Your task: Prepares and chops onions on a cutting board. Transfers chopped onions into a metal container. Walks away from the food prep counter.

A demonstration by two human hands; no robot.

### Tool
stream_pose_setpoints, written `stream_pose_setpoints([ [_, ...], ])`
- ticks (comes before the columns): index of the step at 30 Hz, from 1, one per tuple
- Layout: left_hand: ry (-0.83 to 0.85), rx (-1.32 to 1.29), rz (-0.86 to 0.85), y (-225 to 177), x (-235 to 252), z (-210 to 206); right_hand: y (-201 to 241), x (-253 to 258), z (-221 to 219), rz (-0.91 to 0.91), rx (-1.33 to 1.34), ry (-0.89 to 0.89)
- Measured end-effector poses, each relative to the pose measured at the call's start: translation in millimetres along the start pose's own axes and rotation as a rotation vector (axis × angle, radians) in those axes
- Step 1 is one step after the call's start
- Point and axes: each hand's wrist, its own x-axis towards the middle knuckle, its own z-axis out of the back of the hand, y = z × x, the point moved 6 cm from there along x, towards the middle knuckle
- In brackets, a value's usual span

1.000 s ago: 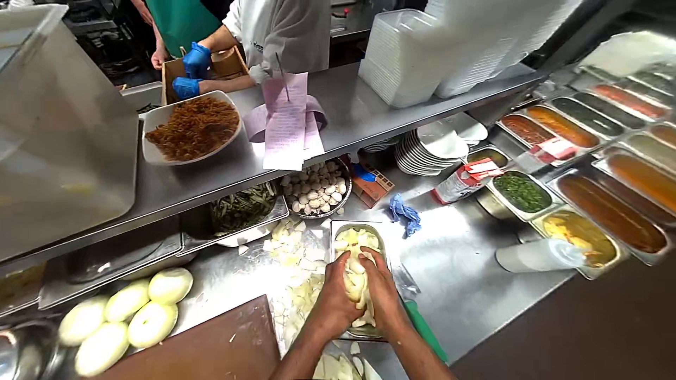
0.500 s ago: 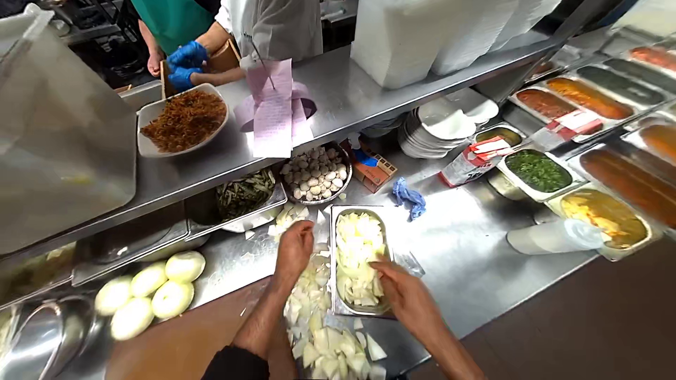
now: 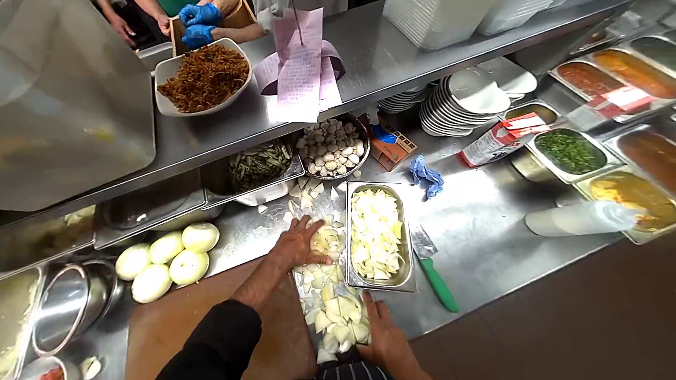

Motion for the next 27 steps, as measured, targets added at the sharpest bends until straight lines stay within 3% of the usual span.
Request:
stream_pose_setpoints([
  [3, 0.135, 0.063, -0.061, -9.3, -23.7, -18.2, 35.3, 10.6, 5.1, 0.033, 0.060, -0.014],
  [9, 0.188, 0.048, -0.125, -17.2, -37.3, -31.6, 80.7, 30.1, 16.8, 0.168, 0.482, -0.151],
  [15, 0.199, -0.389, -0.195, 5.0, -40.1, -33.4, 101.9, 57.3, 9.5, 0.263, 1.177, -0.021],
  [18, 0.249, -0.648, -0.201, 18.0, -44.6, -32.8, 116.0, 61.2, 14.9, 0.305, 1.388, 0.024],
  [23, 0.226, -0.746, -0.234, 9.0, -71.6, 0.2, 135.7, 36.0, 40.4, 0.352, 1.474, 0.041],
  [27, 0.221, -0.706, -0.288, -37.3, -83.7, 42.0, 126.3, -2.3, 92.0, 0.413, 1.467, -0.048],
])
